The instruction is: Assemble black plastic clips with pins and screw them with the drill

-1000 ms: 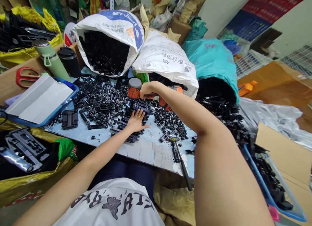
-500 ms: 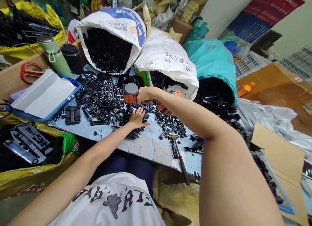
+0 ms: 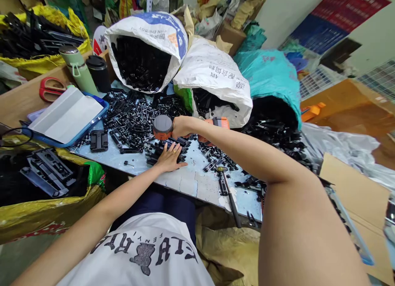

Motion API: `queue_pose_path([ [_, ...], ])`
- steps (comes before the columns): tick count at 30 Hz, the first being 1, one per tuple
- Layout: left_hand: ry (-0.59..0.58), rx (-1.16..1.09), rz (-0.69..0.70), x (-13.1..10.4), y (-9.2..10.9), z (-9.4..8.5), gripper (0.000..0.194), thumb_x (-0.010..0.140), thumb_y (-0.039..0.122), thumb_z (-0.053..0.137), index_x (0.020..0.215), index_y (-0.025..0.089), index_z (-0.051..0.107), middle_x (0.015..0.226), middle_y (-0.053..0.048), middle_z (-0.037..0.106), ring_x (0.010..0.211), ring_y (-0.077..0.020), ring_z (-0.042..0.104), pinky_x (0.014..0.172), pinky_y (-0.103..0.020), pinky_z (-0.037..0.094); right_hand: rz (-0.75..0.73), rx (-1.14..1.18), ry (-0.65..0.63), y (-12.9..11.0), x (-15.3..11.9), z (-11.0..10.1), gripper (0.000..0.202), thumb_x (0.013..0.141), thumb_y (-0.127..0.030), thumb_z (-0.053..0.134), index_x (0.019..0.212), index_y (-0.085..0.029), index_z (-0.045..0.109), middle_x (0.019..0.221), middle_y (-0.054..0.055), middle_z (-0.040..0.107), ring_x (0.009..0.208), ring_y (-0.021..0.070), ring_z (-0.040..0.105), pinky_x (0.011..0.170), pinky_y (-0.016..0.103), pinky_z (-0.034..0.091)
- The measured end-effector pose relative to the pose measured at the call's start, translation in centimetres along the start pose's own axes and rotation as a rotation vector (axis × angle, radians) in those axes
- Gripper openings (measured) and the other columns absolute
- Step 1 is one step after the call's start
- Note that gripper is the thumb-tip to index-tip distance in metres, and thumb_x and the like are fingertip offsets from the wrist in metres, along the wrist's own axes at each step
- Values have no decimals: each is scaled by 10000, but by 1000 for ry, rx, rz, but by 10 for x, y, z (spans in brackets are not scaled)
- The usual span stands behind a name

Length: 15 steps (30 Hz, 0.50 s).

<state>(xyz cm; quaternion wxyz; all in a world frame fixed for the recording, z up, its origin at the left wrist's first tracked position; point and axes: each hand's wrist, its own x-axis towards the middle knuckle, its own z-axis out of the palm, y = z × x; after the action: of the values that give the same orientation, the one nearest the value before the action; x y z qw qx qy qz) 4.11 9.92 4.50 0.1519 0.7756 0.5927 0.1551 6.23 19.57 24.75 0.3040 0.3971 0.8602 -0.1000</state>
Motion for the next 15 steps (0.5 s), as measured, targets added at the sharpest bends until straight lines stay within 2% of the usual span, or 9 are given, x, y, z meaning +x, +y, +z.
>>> queue_pose_path([
  [3, 71, 18, 14, -2, 1, 0, 899, 786, 758, 190, 1402, 117, 322, 1475, -124, 303, 1393, -301, 135, 1126, -518, 61, -17, -2, -32, -7, -10, 3, 112, 616, -244, 657, 644, -135, 657, 532, 49, 588, 590, 200, 601, 509, 276, 434],
  [8, 120, 29, 30, -7, 3, 1, 871, 795, 747, 227, 1381, 116, 352, 1451, -130, 346, 1362, -304, 222, 1120, -507, 98, -42, 0, -57, -19, -9, 11, 118, 580, -222, 683, 645, -127, 656, 516, 45, 575, 627, 216, 603, 539, 282, 430],
  [11, 107, 25, 13, -9, 5, 0, 863, 802, 741, 215, 1390, 122, 335, 1454, -131, 340, 1355, -302, 237, 1113, -500, 130, -66, -51, -53, -28, -16, 13, 117, 592, -226, 668, 641, -120, 659, 562, 74, 599, 667, 234, 613, 569, 296, 431],
  [15, 21, -29, -22, -9, 4, -2, 893, 785, 766, 192, 1416, 141, 283, 1450, -116, 353, 1333, -293, 288, 1096, -458, 207, -80, -58, 26, -39, -35, 10, 140, 601, -237, 666, 693, -131, 671, 670, 91, 641, 745, 248, 621, 595, 293, 428],
])
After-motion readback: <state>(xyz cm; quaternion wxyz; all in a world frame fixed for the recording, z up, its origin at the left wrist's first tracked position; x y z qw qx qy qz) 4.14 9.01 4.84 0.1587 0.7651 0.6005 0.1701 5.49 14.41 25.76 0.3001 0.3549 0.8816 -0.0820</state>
